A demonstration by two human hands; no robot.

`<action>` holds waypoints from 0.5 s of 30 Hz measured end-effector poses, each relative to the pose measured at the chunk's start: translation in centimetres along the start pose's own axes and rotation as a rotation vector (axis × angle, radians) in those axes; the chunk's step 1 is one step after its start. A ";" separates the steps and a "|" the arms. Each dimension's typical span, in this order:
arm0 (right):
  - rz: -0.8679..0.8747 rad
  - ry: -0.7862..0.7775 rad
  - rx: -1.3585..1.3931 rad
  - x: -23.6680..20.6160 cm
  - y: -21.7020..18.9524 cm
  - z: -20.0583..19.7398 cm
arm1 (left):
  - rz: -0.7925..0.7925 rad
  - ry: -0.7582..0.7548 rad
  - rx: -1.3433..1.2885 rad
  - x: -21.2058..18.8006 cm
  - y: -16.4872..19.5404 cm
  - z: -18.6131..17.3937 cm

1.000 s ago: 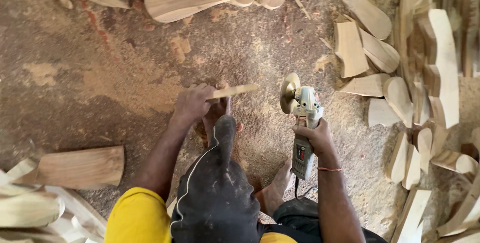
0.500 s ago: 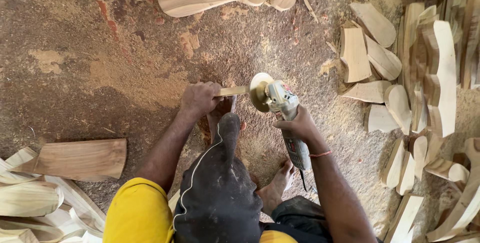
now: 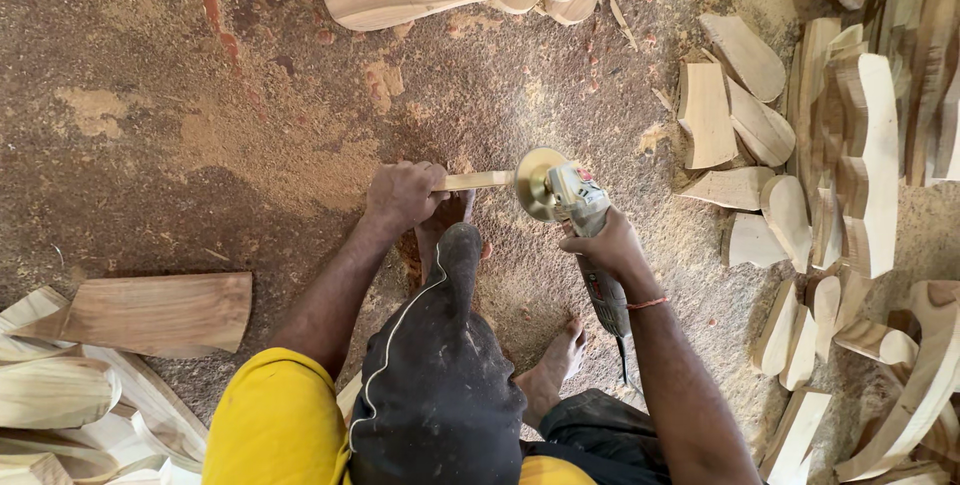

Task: The person sits on the workshop floor holding an angle grinder, sanding and smoothing the edges of carved wooden pieces one at a time, turning each piece to grind different sides before setting it aside and picking up the next piece.

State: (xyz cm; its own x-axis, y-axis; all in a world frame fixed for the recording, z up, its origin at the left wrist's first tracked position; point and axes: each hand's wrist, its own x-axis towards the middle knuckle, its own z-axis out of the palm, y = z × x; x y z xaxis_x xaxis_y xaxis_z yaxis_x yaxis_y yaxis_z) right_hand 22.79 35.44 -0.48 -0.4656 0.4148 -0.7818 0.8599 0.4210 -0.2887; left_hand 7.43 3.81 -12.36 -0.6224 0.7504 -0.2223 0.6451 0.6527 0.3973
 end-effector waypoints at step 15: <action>-0.060 -0.078 0.066 -0.1 -1.9 1.3 | 0.005 0.012 0.019 0.3 -0.3 0.6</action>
State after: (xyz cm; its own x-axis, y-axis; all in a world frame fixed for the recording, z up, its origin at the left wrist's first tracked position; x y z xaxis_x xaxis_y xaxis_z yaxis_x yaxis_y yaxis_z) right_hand 21.52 33.56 -0.61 -0.5007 0.3251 -0.8023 0.8443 0.3879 -0.3697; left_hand 7.33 3.87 -13.04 -0.6246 0.7524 -0.2092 0.6563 0.6510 0.3815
